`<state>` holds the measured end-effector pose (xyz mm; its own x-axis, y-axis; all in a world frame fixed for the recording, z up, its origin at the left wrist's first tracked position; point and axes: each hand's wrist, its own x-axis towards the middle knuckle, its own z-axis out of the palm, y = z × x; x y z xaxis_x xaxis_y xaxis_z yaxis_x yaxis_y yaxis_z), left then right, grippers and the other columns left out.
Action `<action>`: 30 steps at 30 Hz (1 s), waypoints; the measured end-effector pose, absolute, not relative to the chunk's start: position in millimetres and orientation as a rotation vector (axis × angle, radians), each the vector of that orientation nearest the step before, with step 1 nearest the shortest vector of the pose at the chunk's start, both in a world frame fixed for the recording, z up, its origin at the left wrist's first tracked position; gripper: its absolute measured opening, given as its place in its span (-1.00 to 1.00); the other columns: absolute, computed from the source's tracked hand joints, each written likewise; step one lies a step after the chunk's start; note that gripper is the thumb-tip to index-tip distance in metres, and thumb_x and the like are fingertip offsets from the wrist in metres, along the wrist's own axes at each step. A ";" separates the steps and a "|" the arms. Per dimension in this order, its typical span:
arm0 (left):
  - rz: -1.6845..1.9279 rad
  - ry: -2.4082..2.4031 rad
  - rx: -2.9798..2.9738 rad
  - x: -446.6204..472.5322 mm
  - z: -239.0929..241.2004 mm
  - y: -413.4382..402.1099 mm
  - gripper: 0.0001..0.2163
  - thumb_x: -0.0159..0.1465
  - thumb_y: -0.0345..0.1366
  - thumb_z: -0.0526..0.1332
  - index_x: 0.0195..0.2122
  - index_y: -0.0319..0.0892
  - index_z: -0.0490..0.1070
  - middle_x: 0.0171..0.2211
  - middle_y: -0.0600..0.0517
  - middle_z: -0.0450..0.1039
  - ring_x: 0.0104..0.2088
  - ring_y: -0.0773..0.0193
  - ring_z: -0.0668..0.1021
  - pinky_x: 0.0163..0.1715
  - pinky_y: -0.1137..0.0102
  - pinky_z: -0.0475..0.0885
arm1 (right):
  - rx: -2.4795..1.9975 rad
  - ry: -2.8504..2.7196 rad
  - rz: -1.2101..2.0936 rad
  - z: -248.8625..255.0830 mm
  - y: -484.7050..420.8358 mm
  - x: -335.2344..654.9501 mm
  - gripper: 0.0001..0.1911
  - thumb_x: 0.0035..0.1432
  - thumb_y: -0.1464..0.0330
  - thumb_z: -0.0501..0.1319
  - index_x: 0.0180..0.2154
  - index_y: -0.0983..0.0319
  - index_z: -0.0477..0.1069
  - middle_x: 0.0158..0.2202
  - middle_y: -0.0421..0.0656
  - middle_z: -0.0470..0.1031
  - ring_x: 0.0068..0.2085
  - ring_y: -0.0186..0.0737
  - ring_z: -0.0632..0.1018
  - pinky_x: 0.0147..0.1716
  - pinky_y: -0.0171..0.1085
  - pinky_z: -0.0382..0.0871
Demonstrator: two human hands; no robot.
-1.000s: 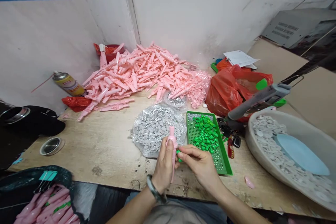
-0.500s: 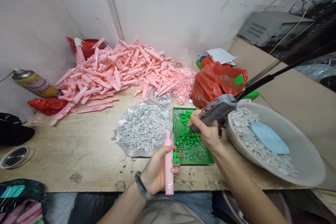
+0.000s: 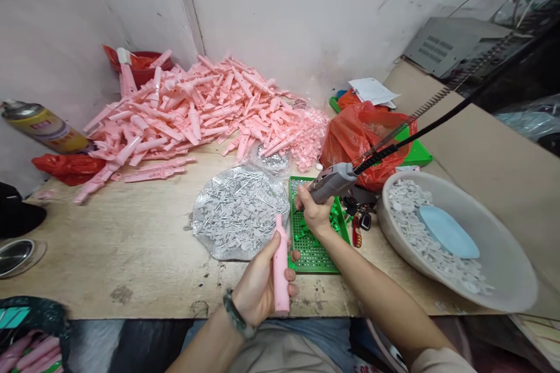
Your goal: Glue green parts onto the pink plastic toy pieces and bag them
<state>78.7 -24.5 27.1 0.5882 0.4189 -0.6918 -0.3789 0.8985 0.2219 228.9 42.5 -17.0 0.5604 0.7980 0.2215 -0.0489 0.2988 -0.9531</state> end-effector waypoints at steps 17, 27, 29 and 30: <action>0.631 0.885 0.081 84.3 23.7 -25.8 -0.68 0.38 0.04 0.03 -0.16 -0.13 0.26 -0.48 0.15 0.27 -0.70 0.53 0.25 -0.76 0.63 0.07 | -0.828 -0.784 0.724 51.4 8.8 219.5 -0.67 0.11 0.23 0.32 -0.47 0.15 0.17 -0.71 -0.41 0.20 -0.72 -0.40 0.26 -0.71 -0.37 0.18; 0.843 0.914 0.424 92.6 11.3 -39.4 -0.55 0.17 0.17 0.25 -0.24 -0.14 0.28 -0.54 0.19 0.21 -0.68 0.48 0.23 -0.72 0.54 0.11 | -0.728 -1.030 0.912 69.5 -57.2 180.6 -0.73 0.21 0.23 0.27 -0.42 0.15 0.22 -0.64 -0.36 0.28 -0.63 -0.37 0.34 -0.60 -0.35 0.25; 0.860 0.922 0.433 92.2 10.9 -41.0 -0.58 0.19 0.14 0.25 -0.23 -0.13 0.30 -0.53 0.17 0.23 -0.65 0.47 0.26 -0.69 0.52 0.12 | -0.792 -1.066 0.858 60.2 -59.3 180.5 -0.72 0.20 0.20 0.28 -0.42 0.14 0.23 -0.63 -0.34 0.28 -0.61 -0.34 0.34 -0.55 -0.32 0.29; 0.864 0.926 0.439 92.2 11.2 -41.6 -0.60 0.21 0.12 0.24 -0.22 -0.13 0.31 -0.52 0.16 0.25 -0.64 0.46 0.27 -0.68 0.51 0.13 | -0.831 -1.076 0.831 56.2 -60.2 181.0 -0.71 0.18 0.18 0.29 -0.42 0.14 0.23 -0.62 -0.33 0.28 -0.60 -0.33 0.34 -0.53 -0.29 0.31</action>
<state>92.2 -41.6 11.2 0.3109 0.8021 -0.5100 -0.4530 0.5967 0.6624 181.0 -60.2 56.2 0.2554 0.8816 0.3969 -0.1619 0.4437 -0.8814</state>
